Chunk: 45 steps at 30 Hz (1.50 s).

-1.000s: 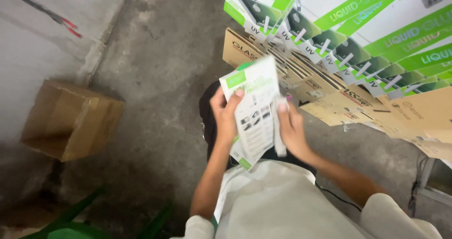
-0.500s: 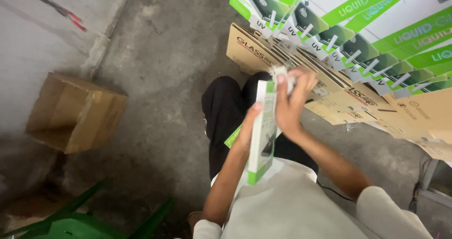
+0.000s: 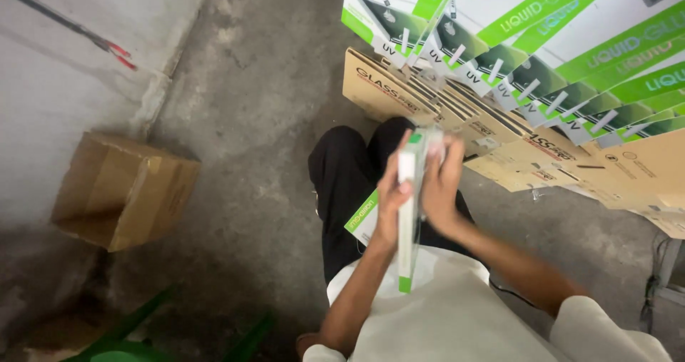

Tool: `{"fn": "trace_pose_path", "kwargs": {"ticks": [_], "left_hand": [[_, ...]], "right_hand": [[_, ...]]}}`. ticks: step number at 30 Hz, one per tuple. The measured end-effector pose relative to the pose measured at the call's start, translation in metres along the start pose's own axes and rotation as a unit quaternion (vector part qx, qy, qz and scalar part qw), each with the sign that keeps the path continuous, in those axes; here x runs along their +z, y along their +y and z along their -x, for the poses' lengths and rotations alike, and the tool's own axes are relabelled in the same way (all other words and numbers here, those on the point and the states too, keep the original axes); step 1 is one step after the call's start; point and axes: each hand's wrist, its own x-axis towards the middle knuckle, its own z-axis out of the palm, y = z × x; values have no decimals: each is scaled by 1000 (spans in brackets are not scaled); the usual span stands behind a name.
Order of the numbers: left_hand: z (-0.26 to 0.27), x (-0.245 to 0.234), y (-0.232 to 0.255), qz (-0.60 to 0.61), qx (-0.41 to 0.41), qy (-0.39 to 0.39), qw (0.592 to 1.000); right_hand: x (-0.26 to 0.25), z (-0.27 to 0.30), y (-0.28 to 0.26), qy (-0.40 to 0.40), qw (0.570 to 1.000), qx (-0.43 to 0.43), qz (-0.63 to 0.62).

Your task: The person cleans dust off of retail packages using a cloth.

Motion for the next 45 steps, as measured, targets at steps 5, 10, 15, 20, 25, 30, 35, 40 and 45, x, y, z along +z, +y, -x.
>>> {"fn": "trace_pose_path", "kwargs": {"ticks": [5,10,15,20,25,30,35,40,45], "left_hand": [[-8,-2,6,-25,41,38,998],[17,0,-7,-222,88,8,971],[39,21,27,-316,99,-165,929],[43,18,37,-294,57,-174,938],[36,5,42,6,-65,-179,982],[39,14,41,283,-184,-232,912],[39,26,51,320,-223,-246,887],[43,24,46,321,-231,-221,891],[48,18,36,321,-230,-212,894]], "right_hand": [[-24,80,-8,-124,987,-100,17],[-34,39,-14,-39,983,-162,-73],[-38,-19,-47,4,977,-3,-212],[-28,-32,-18,8,988,-73,-135],[-79,-59,-52,-129,986,-100,-25],[-134,-98,-126,-329,935,-90,-93],[-111,-110,-193,-503,842,-177,79],[-103,-113,-195,-536,816,-146,159],[-102,-117,-189,-579,779,-169,174]]}}
